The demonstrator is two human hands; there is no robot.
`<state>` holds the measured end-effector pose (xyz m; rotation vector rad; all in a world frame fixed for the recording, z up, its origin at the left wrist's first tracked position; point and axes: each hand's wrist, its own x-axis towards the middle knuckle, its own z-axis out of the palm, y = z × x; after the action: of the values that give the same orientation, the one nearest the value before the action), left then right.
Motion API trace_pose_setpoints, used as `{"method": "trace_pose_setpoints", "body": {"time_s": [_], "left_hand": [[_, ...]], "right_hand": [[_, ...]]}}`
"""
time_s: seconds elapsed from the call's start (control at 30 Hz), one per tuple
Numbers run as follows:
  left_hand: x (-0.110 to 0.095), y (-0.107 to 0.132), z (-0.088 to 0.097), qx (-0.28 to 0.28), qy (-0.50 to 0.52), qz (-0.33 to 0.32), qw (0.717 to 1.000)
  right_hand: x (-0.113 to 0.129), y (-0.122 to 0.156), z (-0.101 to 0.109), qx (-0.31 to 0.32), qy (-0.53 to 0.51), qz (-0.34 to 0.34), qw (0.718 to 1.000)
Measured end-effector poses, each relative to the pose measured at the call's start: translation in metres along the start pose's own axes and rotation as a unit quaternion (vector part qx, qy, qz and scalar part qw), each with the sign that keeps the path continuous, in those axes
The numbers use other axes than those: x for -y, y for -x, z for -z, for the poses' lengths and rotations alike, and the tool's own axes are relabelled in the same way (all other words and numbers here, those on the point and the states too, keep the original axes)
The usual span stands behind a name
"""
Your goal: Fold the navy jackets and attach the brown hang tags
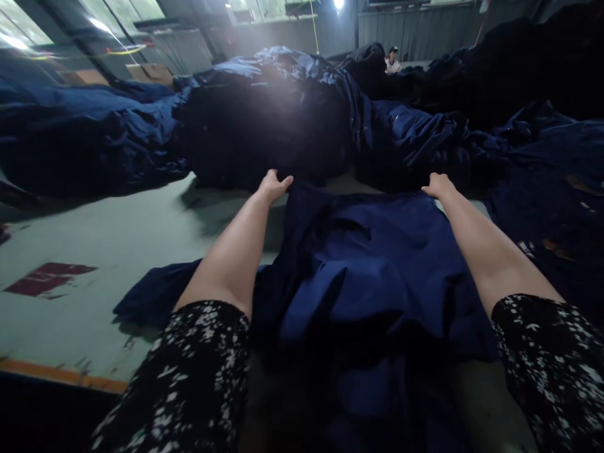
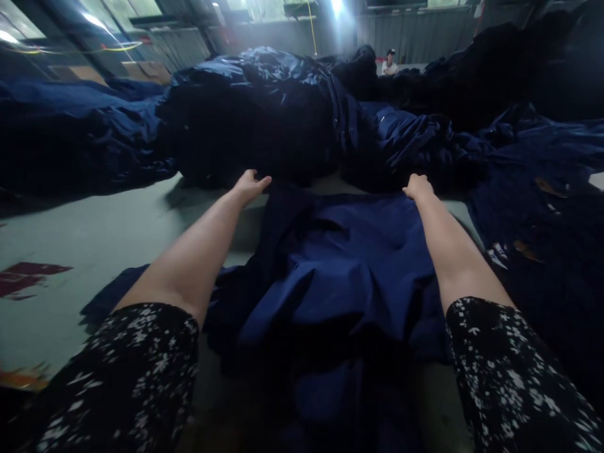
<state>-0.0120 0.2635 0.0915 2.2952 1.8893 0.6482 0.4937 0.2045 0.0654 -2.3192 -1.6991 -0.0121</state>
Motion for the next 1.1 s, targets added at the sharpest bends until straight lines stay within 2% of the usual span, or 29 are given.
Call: {"method": "trace_pose_setpoints", "body": {"time_s": [0.07, 0.1, 0.17, 0.23, 0.3, 0.37, 0.47, 0.6, 0.73, 0.87, 0.93, 1.0, 1.1], "left_hand": [[-0.009, 0.020, -0.014, 0.013, -0.037, 0.013, 0.999], [-0.012, 0.033, -0.019, 0.035, -0.057, -0.002, 0.998], [-0.020, 0.063, -0.029, 0.098, -0.094, -0.073, 0.988], [-0.028, 0.093, -0.039, 0.148, -0.112, -0.113, 0.976], [-0.037, 0.120, -0.051, 0.183, -0.123, -0.096, 0.971], [-0.041, 0.140, -0.061, 0.216, -0.140, -0.040, 0.965], [-0.036, 0.152, -0.070, 0.240, -0.157, -0.003, 0.958], [-0.016, 0.139, -0.075, 0.235, -0.162, -0.039, 0.958], [0.003, 0.108, -0.080, 0.237, -0.175, -0.061, 0.954], [0.014, 0.085, -0.084, 0.233, -0.198, -0.084, 0.948], [0.012, 0.077, -0.079, 0.237, -0.211, -0.092, 0.944], [0.002, 0.069, -0.070, 0.259, -0.229, -0.088, 0.934], [-0.030, 0.059, -0.058, 0.277, -0.257, -0.066, 0.924]], "right_hand": [[0.002, 0.013, -0.005, 0.038, 0.063, 0.083, 0.994], [0.002, 0.023, -0.005, 0.064, 0.077, 0.128, 0.987], [0.000, 0.048, -0.004, 0.114, 0.088, 0.204, 0.968], [-0.004, 0.079, -0.006, 0.149, 0.095, 0.251, 0.952], [-0.013, 0.112, -0.015, 0.159, 0.109, 0.264, 0.945], [-0.026, 0.139, -0.027, 0.158, 0.124, 0.242, 0.949], [-0.049, 0.158, -0.046, 0.162, 0.108, 0.196, 0.961], [-0.063, 0.146, -0.061, 0.157, 0.087, 0.182, 0.967], [-0.058, 0.116, -0.068, 0.153, 0.083, 0.179, 0.968], [-0.053, 0.093, -0.073, 0.143, 0.079, 0.173, 0.971], [-0.050, 0.084, -0.069, 0.138, 0.083, 0.168, 0.973], [-0.045, 0.075, -0.057, 0.155, 0.086, 0.183, 0.967], [-0.028, 0.060, -0.030, 0.176, 0.088, 0.225, 0.954]]}}
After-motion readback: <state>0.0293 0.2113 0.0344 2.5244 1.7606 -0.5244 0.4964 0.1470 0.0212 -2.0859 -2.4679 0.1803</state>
